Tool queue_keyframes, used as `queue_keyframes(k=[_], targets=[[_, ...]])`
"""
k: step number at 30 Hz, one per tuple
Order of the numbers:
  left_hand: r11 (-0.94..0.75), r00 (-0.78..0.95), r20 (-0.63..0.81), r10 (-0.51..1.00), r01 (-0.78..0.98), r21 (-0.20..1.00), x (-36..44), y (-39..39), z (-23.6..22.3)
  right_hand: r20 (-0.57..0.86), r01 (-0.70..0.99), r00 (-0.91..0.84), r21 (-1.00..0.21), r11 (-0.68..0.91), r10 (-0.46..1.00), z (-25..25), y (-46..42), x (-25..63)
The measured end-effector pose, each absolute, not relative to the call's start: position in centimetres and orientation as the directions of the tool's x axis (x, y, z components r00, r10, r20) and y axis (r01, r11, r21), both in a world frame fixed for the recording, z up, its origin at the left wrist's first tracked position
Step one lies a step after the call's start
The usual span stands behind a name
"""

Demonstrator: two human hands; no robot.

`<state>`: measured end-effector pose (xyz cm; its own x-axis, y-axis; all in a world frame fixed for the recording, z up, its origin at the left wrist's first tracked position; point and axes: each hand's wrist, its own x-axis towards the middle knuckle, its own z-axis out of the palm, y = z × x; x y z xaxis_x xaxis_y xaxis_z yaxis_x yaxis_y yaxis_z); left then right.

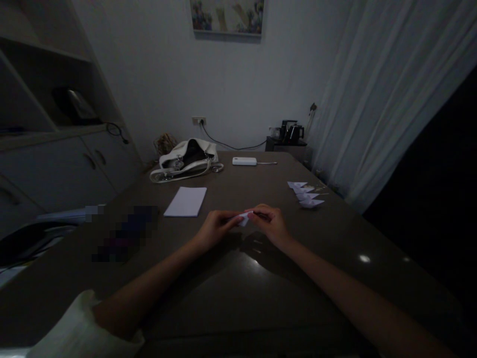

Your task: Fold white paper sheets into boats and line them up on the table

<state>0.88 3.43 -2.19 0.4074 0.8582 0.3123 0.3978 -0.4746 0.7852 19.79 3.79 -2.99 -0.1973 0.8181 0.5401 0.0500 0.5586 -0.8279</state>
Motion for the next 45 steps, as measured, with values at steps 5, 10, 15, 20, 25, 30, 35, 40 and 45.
queue_keyframes(k=[5,10,15,20,25,30,35,40,45], targets=[[-0.434,0.447,0.267,0.854,0.330,0.838,1.0,3.4,-2.2,0.511,0.077,-0.210,-0.841,0.535,0.834,-2.9,3.8,19.8],[-0.375,0.450,0.227,0.864,0.273,0.886,1.1,3.3,-2.5,0.478,0.082,-0.204,-0.861,0.502,0.854,-2.8,3.8,19.9],[-0.306,0.449,0.185,0.874,0.213,0.928,1.2,3.3,-2.5,0.456,0.073,-0.215,-0.874,0.480,0.863,-2.7,3.8,19.9],[-0.277,0.449,0.159,0.879,0.211,0.937,1.5,3.0,-2.2,0.440,0.069,-0.233,-0.882,0.466,0.868,-2.7,3.7,20.0],[-0.269,0.462,0.150,0.874,0.204,0.941,1.5,2.9,-2.0,0.438,0.094,-0.249,-0.877,0.471,0.864,-2.3,3.5,20.0],[-0.313,0.489,0.156,0.858,0.258,0.914,1.5,2.7,-1.6,0.367,0.082,-0.274,-0.912,0.402,0.889,-2.4,3.4,19.9],[-0.378,0.487,0.201,0.850,0.299,0.876,1.6,2.5,-1.5,0.294,0.038,-0.301,-0.947,0.320,0.907,-3.1,3.5,19.4],[-0.242,0.493,0.106,0.864,0.221,0.945,1.6,2.7,-1.6,0.325,0.062,-0.298,-0.932,0.358,0.898,-2.8,3.7,19.7],[-0.076,0.552,-0.019,0.834,0.148,0.986,1.1,3.4,-2.5,0.297,0.057,-0.235,-0.946,0.318,0.926,-2.6,4.2,20.3]])
